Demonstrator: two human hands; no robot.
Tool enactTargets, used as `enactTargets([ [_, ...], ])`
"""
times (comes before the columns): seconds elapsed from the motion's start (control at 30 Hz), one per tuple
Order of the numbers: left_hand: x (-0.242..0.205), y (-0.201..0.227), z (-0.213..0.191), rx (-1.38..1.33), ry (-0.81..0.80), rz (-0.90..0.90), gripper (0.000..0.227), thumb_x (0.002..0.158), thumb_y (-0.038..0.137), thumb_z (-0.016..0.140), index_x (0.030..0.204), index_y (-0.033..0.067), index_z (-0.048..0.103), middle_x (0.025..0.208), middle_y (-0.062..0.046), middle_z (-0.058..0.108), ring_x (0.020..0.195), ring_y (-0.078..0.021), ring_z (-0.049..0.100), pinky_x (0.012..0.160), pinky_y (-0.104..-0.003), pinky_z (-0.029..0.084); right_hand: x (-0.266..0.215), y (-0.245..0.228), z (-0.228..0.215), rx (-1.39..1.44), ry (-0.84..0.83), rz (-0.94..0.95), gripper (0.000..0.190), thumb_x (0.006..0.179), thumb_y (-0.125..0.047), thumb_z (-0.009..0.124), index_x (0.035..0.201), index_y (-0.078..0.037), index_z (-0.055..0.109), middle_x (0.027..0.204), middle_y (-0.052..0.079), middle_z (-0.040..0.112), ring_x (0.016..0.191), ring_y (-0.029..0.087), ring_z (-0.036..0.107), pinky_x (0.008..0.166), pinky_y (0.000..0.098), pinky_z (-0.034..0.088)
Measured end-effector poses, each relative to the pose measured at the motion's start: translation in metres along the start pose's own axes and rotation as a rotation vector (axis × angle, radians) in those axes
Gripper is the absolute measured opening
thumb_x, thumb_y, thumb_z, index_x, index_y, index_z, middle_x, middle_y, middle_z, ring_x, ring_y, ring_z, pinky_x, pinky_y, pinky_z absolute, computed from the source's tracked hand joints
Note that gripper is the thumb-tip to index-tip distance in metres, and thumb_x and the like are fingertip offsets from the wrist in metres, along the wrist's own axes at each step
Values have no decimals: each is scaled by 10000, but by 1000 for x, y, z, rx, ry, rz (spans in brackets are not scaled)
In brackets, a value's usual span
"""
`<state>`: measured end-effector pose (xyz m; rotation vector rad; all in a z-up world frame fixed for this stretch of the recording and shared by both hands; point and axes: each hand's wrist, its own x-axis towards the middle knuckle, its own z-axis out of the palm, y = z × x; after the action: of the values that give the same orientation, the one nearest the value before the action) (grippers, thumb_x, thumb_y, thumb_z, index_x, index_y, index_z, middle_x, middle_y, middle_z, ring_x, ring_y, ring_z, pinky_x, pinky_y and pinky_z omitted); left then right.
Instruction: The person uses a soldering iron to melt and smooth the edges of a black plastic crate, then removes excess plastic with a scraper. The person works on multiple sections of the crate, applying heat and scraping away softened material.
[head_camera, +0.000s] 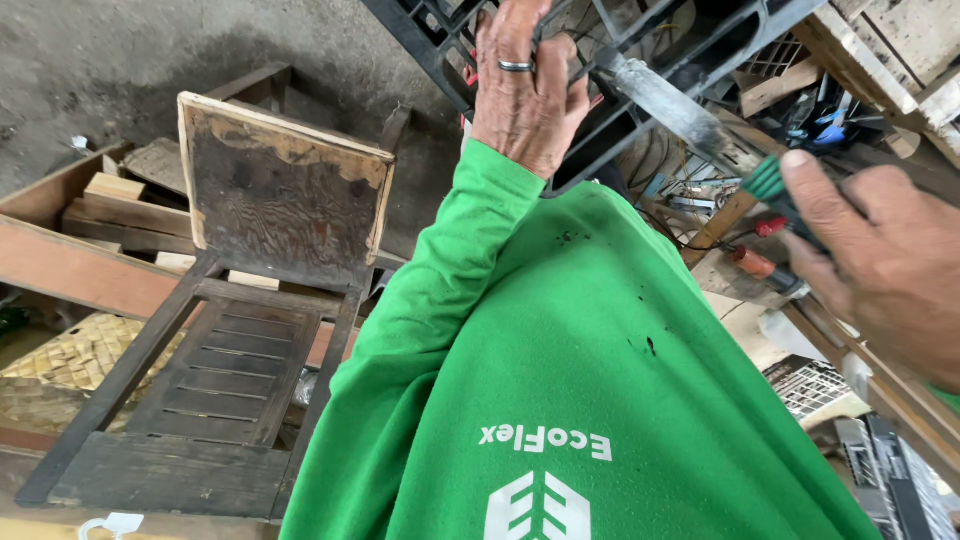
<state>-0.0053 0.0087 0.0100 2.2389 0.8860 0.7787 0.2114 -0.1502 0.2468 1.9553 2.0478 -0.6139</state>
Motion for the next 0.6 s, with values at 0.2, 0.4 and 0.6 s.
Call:
enactTargets([
  [0.2,2,-2,2,6,16,-28,521,798,46,875,1160,57,500,1472,-134,312,1427,-356,388,1209,-624,368,16,29,-1,124,-76,15,694,803,37,820,1458,7,594,798,192,608,653,267,533,615,428,444],
  [0.4,8,-5,4,-22,10,-43,515,816,48,876,1172,49,504,1450,-125,291,1429,-347,385,1218,-637,369,25,52,1,91,-230,72,801,737,-33,840,1493,-44,577,794,160,583,607,216,516,586,390,421],
  [0.6,9,-7,3,-53,-26,-57,524,819,69,889,1195,51,525,1437,-125,299,1409,-356,396,1200,-646,370,31,56,-3,66,-257,34,807,697,-62,854,1467,-28,613,782,143,601,637,210,530,603,407,433],
])
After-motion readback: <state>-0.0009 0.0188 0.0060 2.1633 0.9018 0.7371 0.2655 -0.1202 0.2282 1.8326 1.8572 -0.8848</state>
